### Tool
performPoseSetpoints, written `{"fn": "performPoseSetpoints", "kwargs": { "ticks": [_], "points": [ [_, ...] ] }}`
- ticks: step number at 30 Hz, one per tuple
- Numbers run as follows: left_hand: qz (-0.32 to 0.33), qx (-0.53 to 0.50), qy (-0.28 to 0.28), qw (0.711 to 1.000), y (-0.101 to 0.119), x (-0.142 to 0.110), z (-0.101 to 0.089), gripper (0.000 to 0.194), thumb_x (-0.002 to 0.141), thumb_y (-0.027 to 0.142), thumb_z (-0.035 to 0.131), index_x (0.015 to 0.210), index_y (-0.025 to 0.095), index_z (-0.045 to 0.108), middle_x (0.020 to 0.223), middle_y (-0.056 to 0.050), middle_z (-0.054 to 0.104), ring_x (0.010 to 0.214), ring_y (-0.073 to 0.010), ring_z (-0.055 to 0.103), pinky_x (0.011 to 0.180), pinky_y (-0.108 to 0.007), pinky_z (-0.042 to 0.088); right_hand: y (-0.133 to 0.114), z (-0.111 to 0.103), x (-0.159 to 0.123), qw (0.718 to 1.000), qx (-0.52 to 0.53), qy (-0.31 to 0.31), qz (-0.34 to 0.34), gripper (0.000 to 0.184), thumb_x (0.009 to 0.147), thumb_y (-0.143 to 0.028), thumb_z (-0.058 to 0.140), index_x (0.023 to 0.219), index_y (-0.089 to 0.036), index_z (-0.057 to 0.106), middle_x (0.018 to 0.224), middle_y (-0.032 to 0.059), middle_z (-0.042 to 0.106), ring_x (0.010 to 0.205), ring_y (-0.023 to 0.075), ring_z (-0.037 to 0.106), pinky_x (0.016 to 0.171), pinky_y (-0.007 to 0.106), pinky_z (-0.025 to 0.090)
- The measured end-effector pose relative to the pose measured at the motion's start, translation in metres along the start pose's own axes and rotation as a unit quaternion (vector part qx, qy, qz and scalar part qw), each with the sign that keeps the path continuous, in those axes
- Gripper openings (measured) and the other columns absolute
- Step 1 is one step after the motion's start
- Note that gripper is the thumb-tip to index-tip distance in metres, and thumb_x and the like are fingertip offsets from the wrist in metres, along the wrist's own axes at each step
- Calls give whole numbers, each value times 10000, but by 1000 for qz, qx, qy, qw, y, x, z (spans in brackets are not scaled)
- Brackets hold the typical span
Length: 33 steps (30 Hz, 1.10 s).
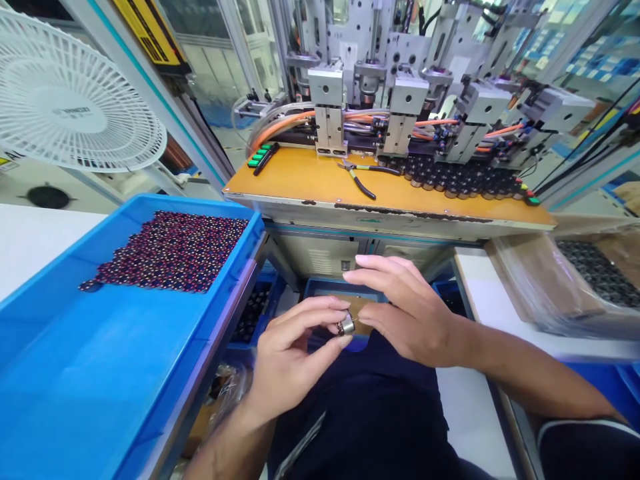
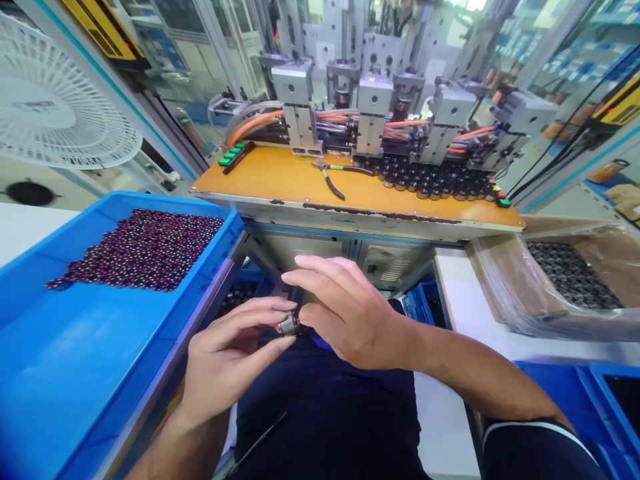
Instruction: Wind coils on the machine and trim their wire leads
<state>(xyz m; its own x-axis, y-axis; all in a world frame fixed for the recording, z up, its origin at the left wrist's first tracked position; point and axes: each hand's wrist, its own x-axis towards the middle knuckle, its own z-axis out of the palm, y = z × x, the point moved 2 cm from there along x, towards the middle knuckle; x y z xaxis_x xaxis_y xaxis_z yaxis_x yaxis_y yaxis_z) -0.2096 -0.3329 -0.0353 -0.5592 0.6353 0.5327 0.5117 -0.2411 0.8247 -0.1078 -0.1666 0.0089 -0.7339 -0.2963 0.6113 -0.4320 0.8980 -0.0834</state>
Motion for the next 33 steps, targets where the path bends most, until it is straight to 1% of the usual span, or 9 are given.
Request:
{"fn": "performPoseSetpoints", "kwargs": {
  "ticks": [2, 7, 10, 13, 16, 20, 26, 29, 33],
  "points": [
    [-1, 3, -3, 1000, 0, 1, 1, 258, 745, 78, 757, 966, 206, 726, 1003, -88, 752, 885, -206, 732, 703, -276, 628, 0, -2, 0, 1000, 10, 0, 0, 170, 920, -92, 484, 863, -157, 630, 1277, 134, 618, 1328, 254, 476, 1037, 461, 458],
    [50, 102, -4, 994, 0, -1, 6, 283, 774, 52, 707, 1010, 210, 708, 1055, -79, 736, 947, -207, 719, 851, -332, 603, -3, -4, 4, 999, 40, 21, -9, 127, 925, -96, 494, 903, -148, 608, 1249, 147, 624, 1297, 262, 513, 1010, 458, 489],
    [70, 133, -24, 988, 1, -3, 8, 306, 782, 40, 689, 1040, 205, 694, 1090, -76, 720, 969, -197, 711, 870, -315, 590, -4, -3, 7, 999, 37, 27, -25, 104, 921, -92, 508, 938, -116, 608, 1232, 176, 629, 1290, 291, 520, 996, 470, 494],
    [73, 135, -30, 988, 2, -6, 7, 325, 771, 23, 697, 1045, 199, 692, 1088, -76, 714, 973, -190, 706, 874, -298, 584, -2, -1, 8, 999, 28, 27, -18, 99, 929, -106, 515, 954, -125, 609, 1220, 162, 638, 1286, 280, 525, 995, 458, 497],
    [53, 104, -23, 993, 1, -7, 4, 332, 753, 20, 718, 1026, 206, 700, 1065, -72, 724, 954, -193, 710, 863, -306, 591, 1, 0, 6, 999, 36, 22, -5, 104, 913, -87, 518, 930, -133, 609, 1233, 158, 625, 1298, 275, 509, 1020, 454, 482],
    [-9, 4, -5, 1000, -1, -6, 3, 331, 721, 24, 753, 986, 220, 720, 1028, -69, 736, 928, -196, 714, 792, -286, 610, 3, -2, 0, 998, 53, 12, 9, 111, 885, -53, 522, 872, -127, 602, 1239, 167, 612, 1300, 289, 503, 1032, 470, 466],
    [-112, -170, -27, 979, -3, -4, 7, 310, 718, 47, 765, 964, 235, 746, 1021, -70, 721, 804, -149, 704, 700, -236, 601, 2, -1, -6, 999, 51, 10, 10, 140, 907, -78, 488, 886, -157, 602, 1238, 137, 615, 1296, 258, 502, 1006, 463, 480],
    [-115, -204, -30, 972, -3, -4, 9, 304, 722, 57, 767, 968, 233, 744, 1023, -68, 718, 842, -155, 708, 741, -243, 604, 2, -3, -7, 998, 58, 11, 10, 133, 905, -80, 500, 888, -149, 612, 1217, 140, 623, 1293, 258, 506, 1010, 453, 480],
    [-87, -166, 0, 982, 1, -5, 10, 288, 744, 39, 743, 965, 223, 740, 1017, -69, 728, 928, -163, 710, 794, -233, 601, 0, -10, -9, 998, 60, 26, 17, 27, 898, -145, 588, 897, -131, 611, 1220, 165, 616, 1298, 279, 503, 1035, 471, 464]
  ]
}}
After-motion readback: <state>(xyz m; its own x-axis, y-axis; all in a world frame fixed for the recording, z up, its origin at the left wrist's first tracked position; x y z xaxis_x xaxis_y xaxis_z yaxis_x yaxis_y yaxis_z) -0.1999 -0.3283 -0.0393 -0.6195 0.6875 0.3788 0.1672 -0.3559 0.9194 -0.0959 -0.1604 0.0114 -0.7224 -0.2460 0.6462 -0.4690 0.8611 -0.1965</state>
